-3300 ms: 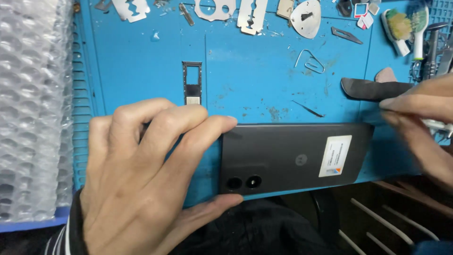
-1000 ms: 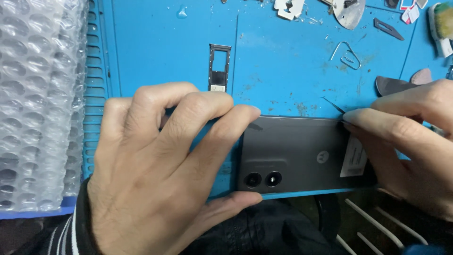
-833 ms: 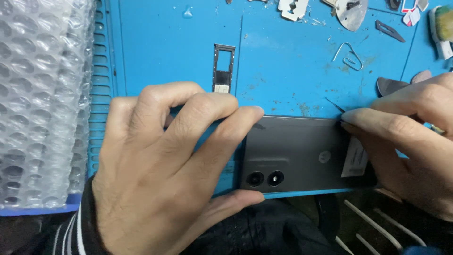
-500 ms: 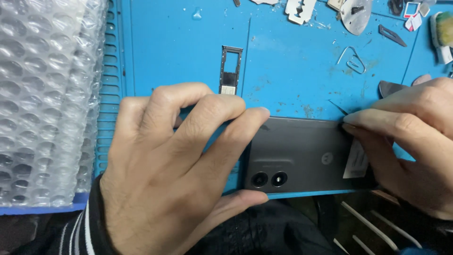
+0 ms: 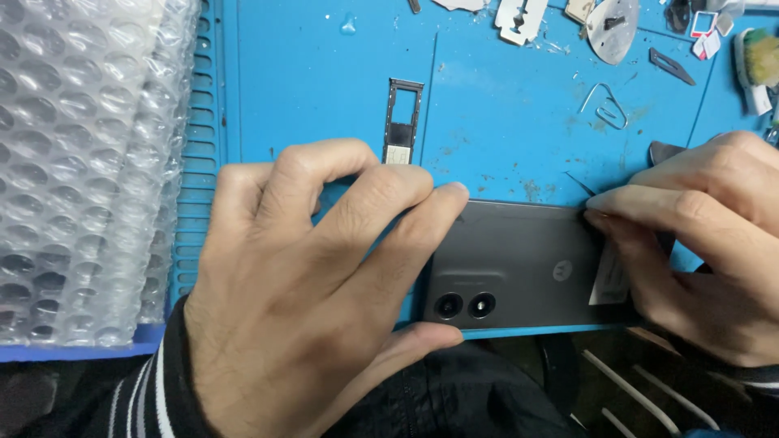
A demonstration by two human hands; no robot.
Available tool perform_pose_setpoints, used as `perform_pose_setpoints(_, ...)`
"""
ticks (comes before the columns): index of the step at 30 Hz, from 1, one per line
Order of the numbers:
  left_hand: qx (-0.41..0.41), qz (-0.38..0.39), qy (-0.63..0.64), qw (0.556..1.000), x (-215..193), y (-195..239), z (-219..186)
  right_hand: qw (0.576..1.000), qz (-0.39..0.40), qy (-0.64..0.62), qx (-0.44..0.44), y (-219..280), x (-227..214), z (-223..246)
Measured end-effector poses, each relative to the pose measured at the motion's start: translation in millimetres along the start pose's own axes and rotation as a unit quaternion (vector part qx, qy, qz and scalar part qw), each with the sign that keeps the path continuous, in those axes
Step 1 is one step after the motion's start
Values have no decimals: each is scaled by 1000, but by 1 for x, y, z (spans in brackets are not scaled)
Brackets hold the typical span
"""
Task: Using a prying tool to carefully remove the back cover of a smartphone on a repair workbench.
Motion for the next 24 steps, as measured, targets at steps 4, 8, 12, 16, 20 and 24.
perform_pose_setpoints(4,3,-6,0,1000,0,0,0,1000,10,0,-5,-1,-1,-1)
perform_pose_setpoints(8,8,-4,-4,1000,-3,1,-1,999,-16,1,-33,-1,3,-2)
perform_pose_setpoints(12,17,-1,1,1000,-5,1,-2,998,-46,-12,-27,1,6,-3)
perform_pose_setpoints(16,16,0,-9,1000,-5,2,-3,999,-34,-12,-39,-6,3,2)
perform_pose_setpoints(20,28,-5,-29,999,-8,6,-1,995,-28,-17,-93,-22,-2,15)
perform_pose_setpoints(24,30,-11,-44,999,-10,8,2,998,6,-2,-62,-27,-8,26)
Point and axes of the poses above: each hand's wrist, its own y-axis away from the middle knuckle, its own x-axis out of the palm, z = x × y, the point moved 2 cm from there along -y, towards the middle knuckle, and after that the axes turned 9 degrees about z, right-handed, at the moved point
